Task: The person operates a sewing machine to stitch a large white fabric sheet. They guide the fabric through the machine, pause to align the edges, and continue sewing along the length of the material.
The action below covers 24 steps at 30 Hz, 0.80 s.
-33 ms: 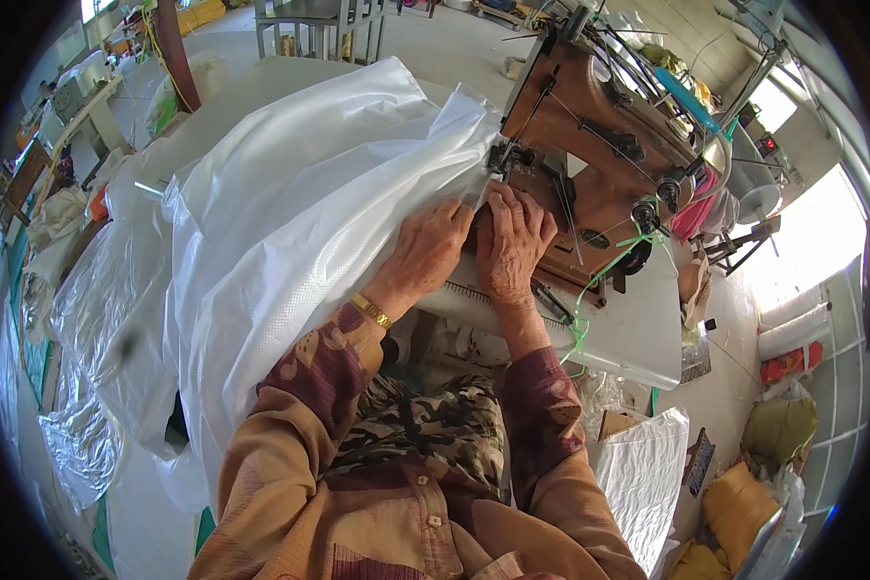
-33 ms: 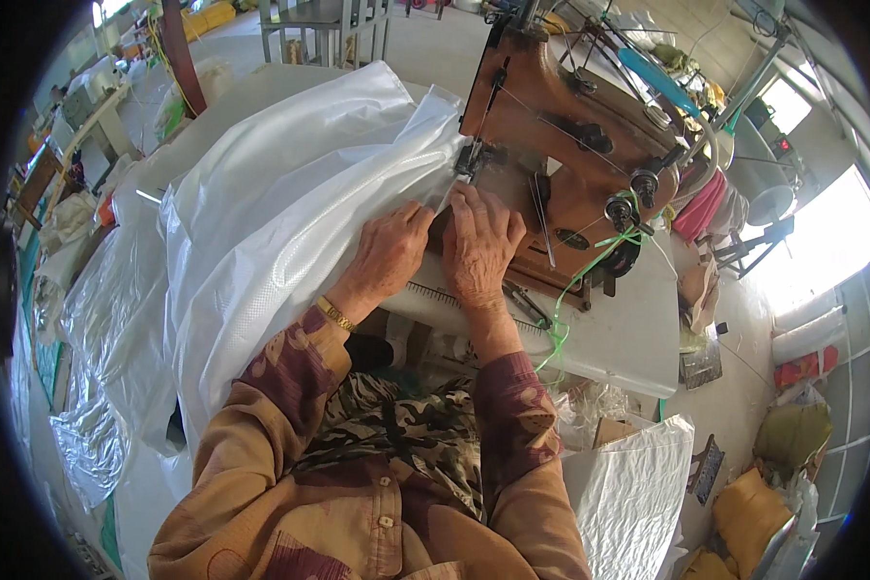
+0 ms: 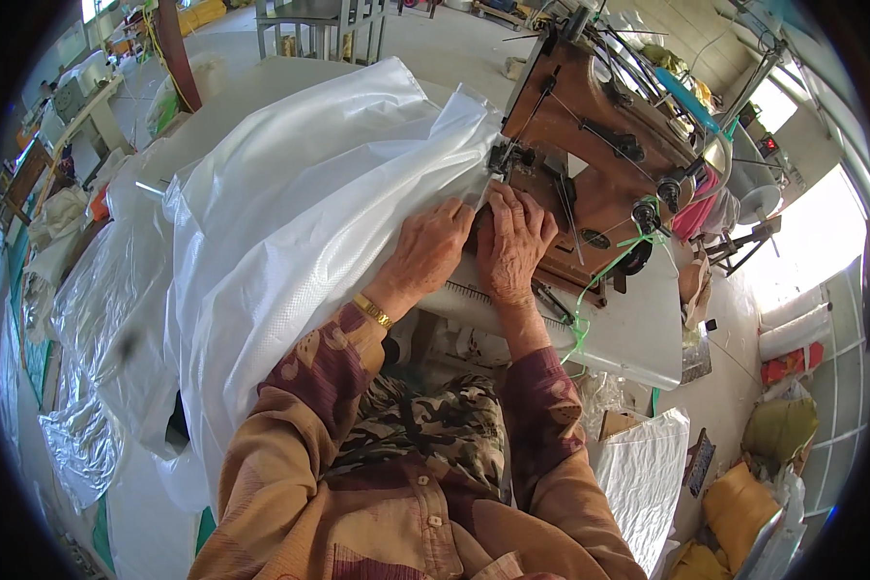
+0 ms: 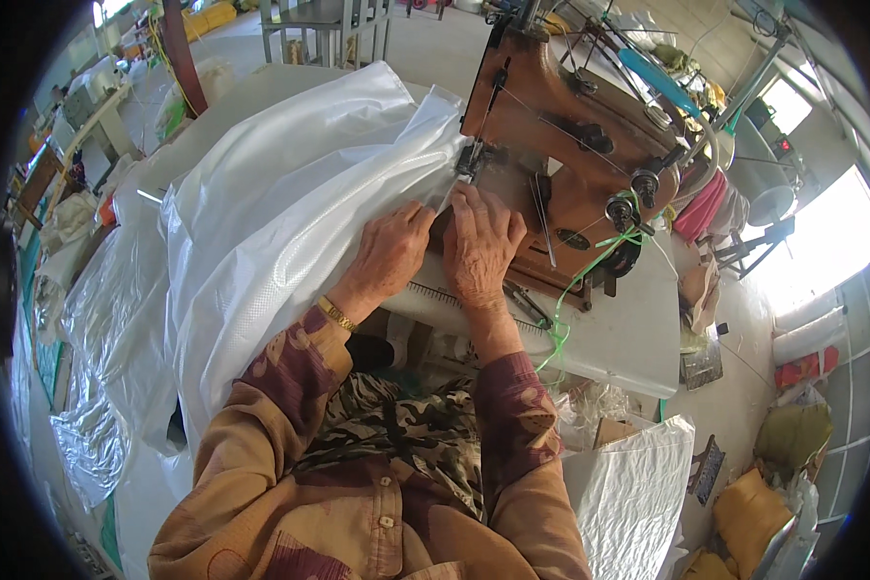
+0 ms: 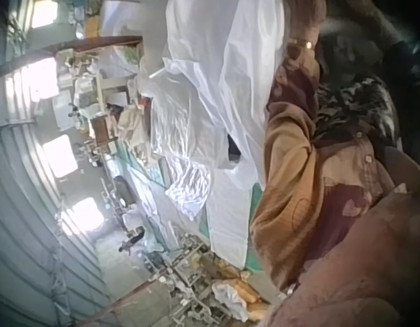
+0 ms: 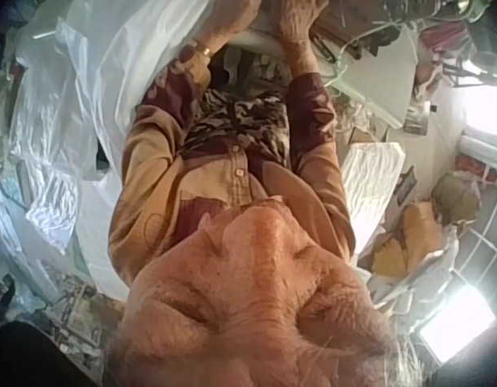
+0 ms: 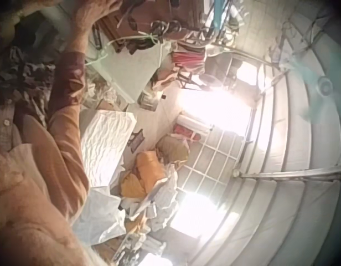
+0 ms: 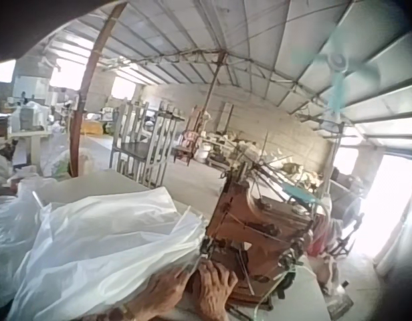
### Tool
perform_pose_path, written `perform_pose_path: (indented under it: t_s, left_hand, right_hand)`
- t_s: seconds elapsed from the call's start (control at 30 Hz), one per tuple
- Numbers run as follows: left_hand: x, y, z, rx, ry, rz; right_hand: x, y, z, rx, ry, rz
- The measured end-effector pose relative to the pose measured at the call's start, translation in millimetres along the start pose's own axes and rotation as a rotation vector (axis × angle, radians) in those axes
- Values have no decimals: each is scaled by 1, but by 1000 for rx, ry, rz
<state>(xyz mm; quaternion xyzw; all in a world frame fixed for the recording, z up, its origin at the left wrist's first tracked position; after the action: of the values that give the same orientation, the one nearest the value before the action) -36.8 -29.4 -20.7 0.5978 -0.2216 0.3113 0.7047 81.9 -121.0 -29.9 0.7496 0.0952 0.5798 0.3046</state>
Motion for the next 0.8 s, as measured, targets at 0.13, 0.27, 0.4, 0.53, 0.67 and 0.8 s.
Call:
perform_pose_path:
  t_s: [0.13,0.27,0.4,0.53,0.67,0.8]
  left_hand:
    - [1,1,2,1,-12,80]
    - [8,1,-1,-20,-10,61]
    - [9,1,1,10,-45,107]
    - [10,4,3,-6,-26,63]
    - [13,16,1,-33,26,-52]
    - [46,69,-9,-70,38,-144]
  right_hand:
    - [1,0,-3,-16,-10,-1]
    - [2,0,-4,-5,-30,-7]
    - [2,-1,-3,-13,-12,14]
    - [2,1,-3,4,-6,3]
    - [2,6,-2,106,40,48]
    - [-2,5,10,199,53,130]
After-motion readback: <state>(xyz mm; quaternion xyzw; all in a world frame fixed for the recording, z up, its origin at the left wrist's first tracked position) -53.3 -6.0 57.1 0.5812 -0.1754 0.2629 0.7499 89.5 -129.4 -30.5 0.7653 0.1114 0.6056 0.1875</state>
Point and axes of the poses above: each hand's wrist, its own x-axis towards the middle knuckle, its own y-axis out of the back of the hand, z = x × y, the point moved 1 cm from there along x, towards the middle knuckle, and after that the axes turned 8 degrees about -y, right-handed, at the moved point
